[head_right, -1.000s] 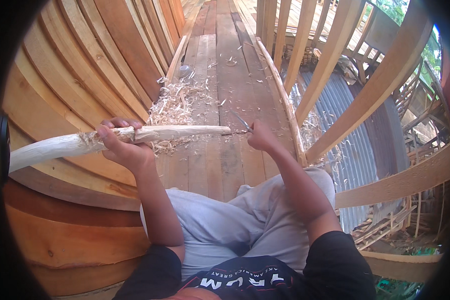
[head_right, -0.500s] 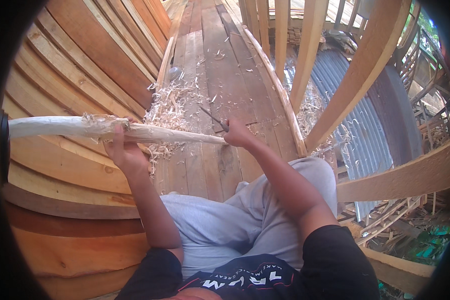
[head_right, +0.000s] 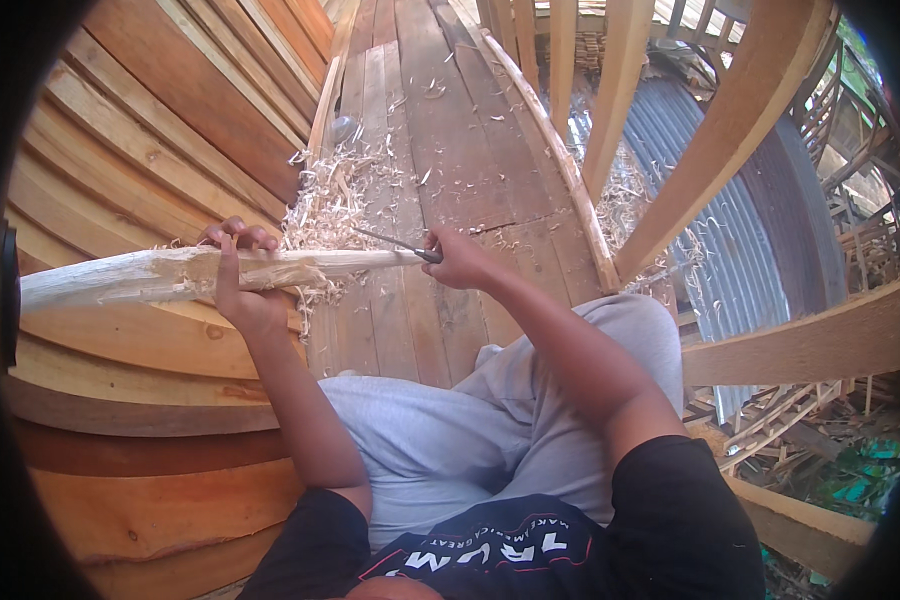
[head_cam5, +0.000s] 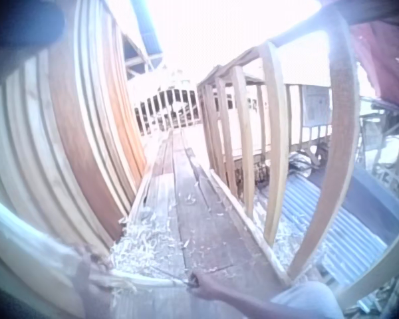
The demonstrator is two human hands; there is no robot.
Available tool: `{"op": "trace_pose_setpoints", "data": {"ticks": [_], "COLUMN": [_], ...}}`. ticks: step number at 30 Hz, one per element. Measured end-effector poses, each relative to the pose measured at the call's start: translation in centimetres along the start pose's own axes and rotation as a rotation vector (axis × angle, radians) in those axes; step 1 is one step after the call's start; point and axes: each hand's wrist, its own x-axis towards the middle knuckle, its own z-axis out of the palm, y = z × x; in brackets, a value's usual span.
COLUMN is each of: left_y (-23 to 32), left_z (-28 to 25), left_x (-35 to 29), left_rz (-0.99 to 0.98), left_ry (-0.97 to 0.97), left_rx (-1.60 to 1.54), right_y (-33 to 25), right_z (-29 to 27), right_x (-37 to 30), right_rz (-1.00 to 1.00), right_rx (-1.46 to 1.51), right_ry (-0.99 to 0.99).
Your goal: The person sits on a wooden floor and uses a knife to carve a long piece of wood. They hold the wood with their left hand and repeatedly shave off thin strips with the knife in their right hand, creating wood shavings on the floor.
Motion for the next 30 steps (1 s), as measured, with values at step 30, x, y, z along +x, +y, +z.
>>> {"op": "trace_pose_setpoints", "data": {"ticks": [30], "left_y": [-1.0], "left_z": [1.6], "left_x": [-0.3], "left_rz": [0.055], "left_ry": [0.054], "left_rx": [-0.034], "right_y": [-0.4], "right_z": [1.8], "right_x": [1.7], "right_rz": [0.249], "right_rx": [-0.244], "right_ry": [-0.025]}}
